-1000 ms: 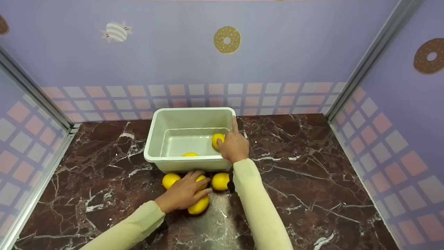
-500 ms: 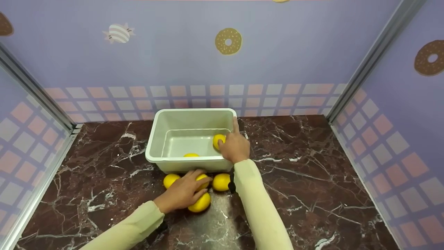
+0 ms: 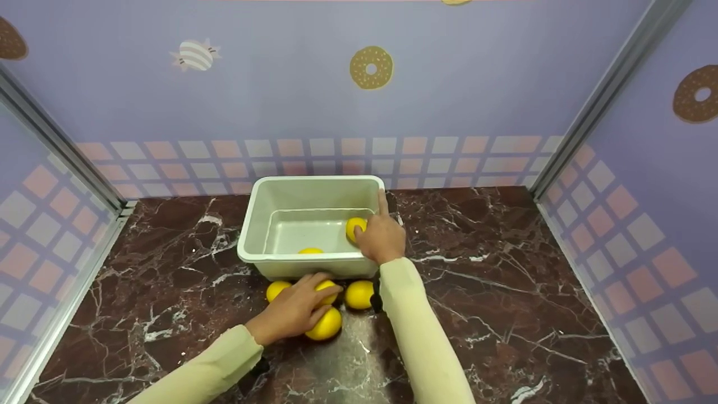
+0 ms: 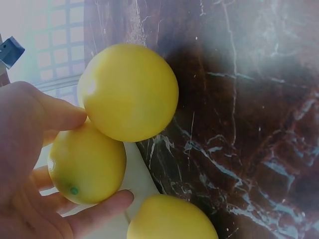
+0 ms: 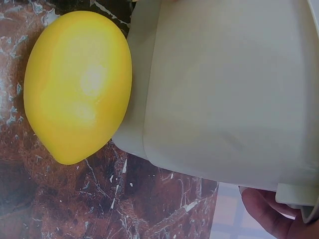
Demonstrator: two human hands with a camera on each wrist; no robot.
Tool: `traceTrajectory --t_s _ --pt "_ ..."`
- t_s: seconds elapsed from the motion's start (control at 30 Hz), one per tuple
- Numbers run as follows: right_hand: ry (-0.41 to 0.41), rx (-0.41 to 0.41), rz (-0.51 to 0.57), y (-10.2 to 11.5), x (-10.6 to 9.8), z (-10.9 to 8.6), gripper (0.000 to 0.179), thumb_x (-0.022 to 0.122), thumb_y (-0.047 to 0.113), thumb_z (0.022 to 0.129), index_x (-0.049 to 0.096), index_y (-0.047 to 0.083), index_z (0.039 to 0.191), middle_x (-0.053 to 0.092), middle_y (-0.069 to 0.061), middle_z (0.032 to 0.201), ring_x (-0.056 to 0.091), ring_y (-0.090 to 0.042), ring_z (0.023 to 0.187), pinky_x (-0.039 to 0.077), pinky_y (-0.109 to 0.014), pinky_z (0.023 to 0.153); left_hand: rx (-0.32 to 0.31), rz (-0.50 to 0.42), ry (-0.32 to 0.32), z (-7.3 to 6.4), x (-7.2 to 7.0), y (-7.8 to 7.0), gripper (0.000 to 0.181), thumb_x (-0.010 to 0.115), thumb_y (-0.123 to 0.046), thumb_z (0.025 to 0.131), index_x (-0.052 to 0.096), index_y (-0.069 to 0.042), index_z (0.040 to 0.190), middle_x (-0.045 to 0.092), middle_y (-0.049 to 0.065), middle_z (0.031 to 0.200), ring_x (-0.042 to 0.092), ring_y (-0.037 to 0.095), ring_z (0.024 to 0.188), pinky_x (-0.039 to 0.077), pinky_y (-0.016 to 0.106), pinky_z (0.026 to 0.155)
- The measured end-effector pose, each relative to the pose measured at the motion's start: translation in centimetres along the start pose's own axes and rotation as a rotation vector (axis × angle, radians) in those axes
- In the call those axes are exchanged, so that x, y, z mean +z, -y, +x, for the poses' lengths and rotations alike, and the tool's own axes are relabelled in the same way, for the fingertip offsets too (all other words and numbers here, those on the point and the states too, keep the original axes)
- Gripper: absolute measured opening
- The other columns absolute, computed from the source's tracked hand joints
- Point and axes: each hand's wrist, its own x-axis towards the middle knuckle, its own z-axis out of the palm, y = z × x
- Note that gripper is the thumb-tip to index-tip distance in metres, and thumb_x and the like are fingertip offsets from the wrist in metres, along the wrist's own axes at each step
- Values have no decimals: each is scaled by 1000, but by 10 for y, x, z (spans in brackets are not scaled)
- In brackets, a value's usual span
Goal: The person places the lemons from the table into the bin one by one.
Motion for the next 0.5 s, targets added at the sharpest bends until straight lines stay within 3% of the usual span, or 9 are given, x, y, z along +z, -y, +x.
traceTrajectory --t_s 0.5 --pt "9 5 5 -1 0 1 36 58 40 92 68 7 85 14 -2 163 62 -33 83 49 -49 78 9 -14 -15 -3 -9 -1 38 65 -21 88 61 -21 126 56 8 128 57 25 109 57 35 75"
